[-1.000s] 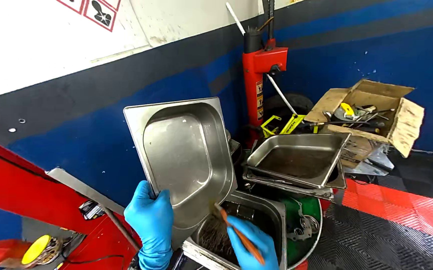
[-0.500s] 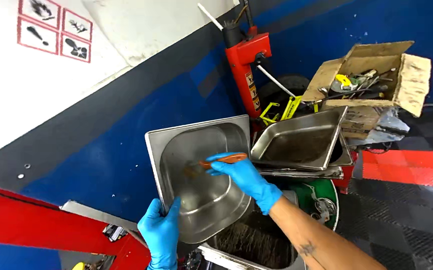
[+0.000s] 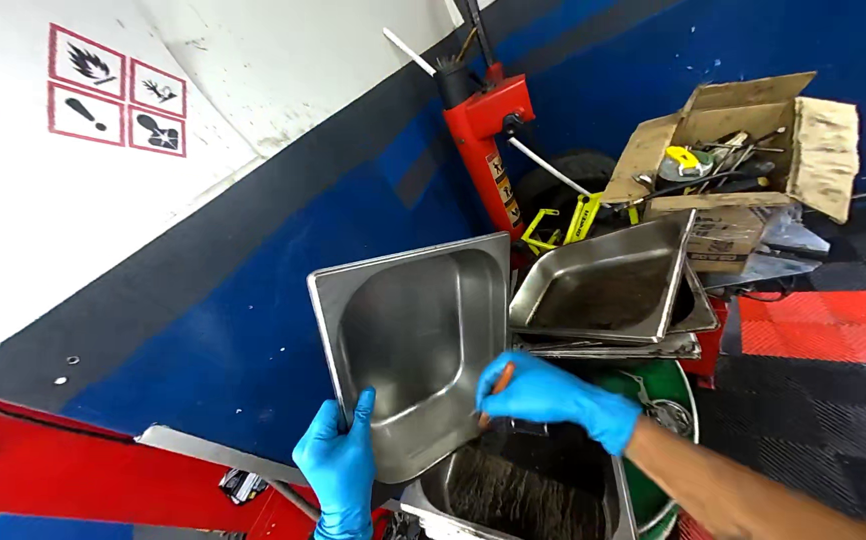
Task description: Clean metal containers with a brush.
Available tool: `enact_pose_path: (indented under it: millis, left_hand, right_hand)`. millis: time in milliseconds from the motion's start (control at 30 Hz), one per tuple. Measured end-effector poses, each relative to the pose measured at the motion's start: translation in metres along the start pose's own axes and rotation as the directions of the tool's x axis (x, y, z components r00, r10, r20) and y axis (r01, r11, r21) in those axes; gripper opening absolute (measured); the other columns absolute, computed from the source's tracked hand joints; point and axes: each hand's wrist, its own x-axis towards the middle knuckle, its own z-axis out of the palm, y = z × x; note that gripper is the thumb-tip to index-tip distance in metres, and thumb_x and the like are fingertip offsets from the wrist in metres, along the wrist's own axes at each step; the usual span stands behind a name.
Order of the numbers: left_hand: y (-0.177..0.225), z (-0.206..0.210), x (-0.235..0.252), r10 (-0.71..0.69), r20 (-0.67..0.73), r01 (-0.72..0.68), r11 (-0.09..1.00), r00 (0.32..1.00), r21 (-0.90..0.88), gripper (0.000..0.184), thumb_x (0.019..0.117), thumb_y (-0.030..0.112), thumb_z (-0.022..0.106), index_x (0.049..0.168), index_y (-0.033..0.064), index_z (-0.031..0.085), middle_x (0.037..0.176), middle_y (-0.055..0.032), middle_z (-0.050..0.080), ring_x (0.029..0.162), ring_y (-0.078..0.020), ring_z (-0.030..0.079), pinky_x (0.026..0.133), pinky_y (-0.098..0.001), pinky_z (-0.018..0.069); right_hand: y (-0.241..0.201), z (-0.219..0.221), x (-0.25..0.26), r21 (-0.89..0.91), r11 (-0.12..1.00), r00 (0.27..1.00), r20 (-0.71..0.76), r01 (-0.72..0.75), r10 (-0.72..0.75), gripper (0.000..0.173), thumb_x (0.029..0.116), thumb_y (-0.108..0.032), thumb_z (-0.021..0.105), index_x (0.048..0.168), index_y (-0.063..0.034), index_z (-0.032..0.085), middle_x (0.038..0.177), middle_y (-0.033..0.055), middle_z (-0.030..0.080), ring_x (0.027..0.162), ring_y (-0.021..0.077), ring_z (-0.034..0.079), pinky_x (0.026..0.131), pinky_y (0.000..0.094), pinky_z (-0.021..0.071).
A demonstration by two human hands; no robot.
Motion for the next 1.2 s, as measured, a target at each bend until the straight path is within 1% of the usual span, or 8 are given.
enact_pose_path:
  millis: [67, 200, 367, 567, 733, 900, 1033, 1200]
  left_hand:
    - [0.001, 0.002, -0.003, -0.022, 0.003, 0.022, 1.0, 1.0, 0.004, 0.032, 0.0842, 0.018, 0.081, 0.065, 0.0081, 0.059, 0.052, 0.0086, 0.048, 0.045, 0.0037, 0.045, 0.044, -0.0155, 0.0382]
    - [0.014, 0.01, -0.006, -0.131, 0.026, 0.132, 0.989, 0.991, -0.06, 0.015, 0.0814, 0.007, 0.076, 0.07, 0.007, 0.065, 0.056, 0.006, 0.057, 0.049, 0.0013, 0.055, 0.047, -0.0173, 0.0462]
    - [0.018, 0.006, -0.002, -0.26, 0.082, 0.27, 0.947, 0.962, -0.175, 0.007, 0.0746, -0.002, 0.071, 0.079, 0.0032, 0.069, 0.067, 0.0007, 0.068, 0.061, -0.0047, 0.067, 0.058, -0.0229, 0.0577]
    - [0.017, 0.003, -0.008, -0.226, 0.095, 0.242, 0.944, 0.969, -0.225, 0.012, 0.0704, -0.006, 0.068, 0.08, 0.0015, 0.07, 0.067, 0.0008, 0.07, 0.061, -0.0038, 0.068, 0.056, -0.0208, 0.0581]
    - [0.017, 0.003, 0.0, -0.181, 0.121, 0.211, 0.925, 0.976, -0.317, 0.005, 0.0784, -0.002, 0.074, 0.083, 0.001, 0.072, 0.071, -0.0012, 0.073, 0.065, -0.0067, 0.071, 0.062, -0.023, 0.0615]
    - [0.004, 0.002, 0.012, 0.045, 0.09, -0.049, 0.998, 0.995, 0.045, 0.027, 0.08, 0.013, 0.076, 0.061, 0.0118, 0.057, 0.052, 0.0094, 0.048, 0.046, 0.0032, 0.044, 0.044, -0.0175, 0.0365]
    - [-0.003, -0.003, 0.006, 0.226, 0.163, -0.261, 0.935, 0.96, 0.24, 0.027, 0.0859, 0.019, 0.064, 0.061, 0.0101, 0.058, 0.055, 0.0029, 0.051, 0.048, -0.0066, 0.05, 0.045, -0.0277, 0.0416]
    - [-0.006, -0.001, -0.004, 0.265, 0.163, -0.302, 0.912, 0.951, 0.28, 0.025, 0.0872, 0.018, 0.061, 0.063, 0.0095, 0.059, 0.057, 0.0001, 0.053, 0.05, -0.0128, 0.053, 0.045, -0.0334, 0.043]
  right_hand:
    - [-0.02, -0.018, -0.002, 0.112, 0.974, 0.951, -0.266, 0.195, -0.16, 0.008, 0.0921, -0.019, 0.074, 0.089, -0.0133, 0.078, 0.08, -0.0023, 0.073, 0.073, 0.0091, 0.068, 0.068, 0.0311, 0.0573]
    - [-0.046, 0.009, 0.02, 0.225, 0.654, 0.597, -0.682, 0.722, -0.424, 0.014, 0.0992, -0.003, 0.062, 0.109, -0.0021, 0.072, 0.106, 0.0098, 0.075, 0.088, 0.022, 0.074, 0.076, 0.0354, 0.0631]
    - [-0.027, 0.056, 0.041, 0.379, 0.857, 0.907, -0.367, 0.35, -0.208, 0.01, 0.0917, -0.017, 0.073, 0.093, -0.0099, 0.079, 0.084, 0.0001, 0.075, 0.077, 0.0091, 0.07, 0.074, 0.0312, 0.0596]
    - [-0.047, 0.05, 0.046, 0.451, 0.662, 0.77, -0.55, 0.599, -0.322, 0.015, 0.099, -0.01, 0.065, 0.11, -0.0053, 0.075, 0.102, 0.0093, 0.075, 0.085, 0.0208, 0.072, 0.076, 0.0377, 0.063]
    - [-0.001, 0.083, 0.045, 0.516, 0.846, 0.99, -0.1, 0.136, -0.098, 0.018, 0.0953, -0.02, 0.07, 0.097, -0.0037, 0.078, 0.088, 0.006, 0.077, 0.081, 0.015, 0.074, 0.08, 0.0343, 0.0629]
    - [0.019, 0.047, 0.028, 0.052, 0.997, 0.998, 0.006, -0.058, 0.057, 0.019, 0.0913, -0.029, 0.069, 0.085, -0.0138, 0.077, 0.077, -0.0022, 0.071, 0.073, 0.009, 0.067, 0.071, 0.0342, 0.0557]
    - [0.029, 0.011, 0.007, -0.138, 0.956, 0.965, -0.01, -0.26, 0.262, 0.018, 0.0855, -0.031, 0.074, 0.081, -0.0138, 0.072, 0.075, 0.001, 0.07, 0.069, 0.0149, 0.067, 0.068, 0.0402, 0.0565]
    - [0.022, 0.025, 0.035, 0.043, 0.995, 0.945, -0.318, 0.091, -0.073, 0.015, 0.0929, -0.033, 0.074, 0.094, -0.0193, 0.079, 0.082, 0.0, 0.074, 0.072, 0.0142, 0.069, 0.066, 0.04, 0.0577]
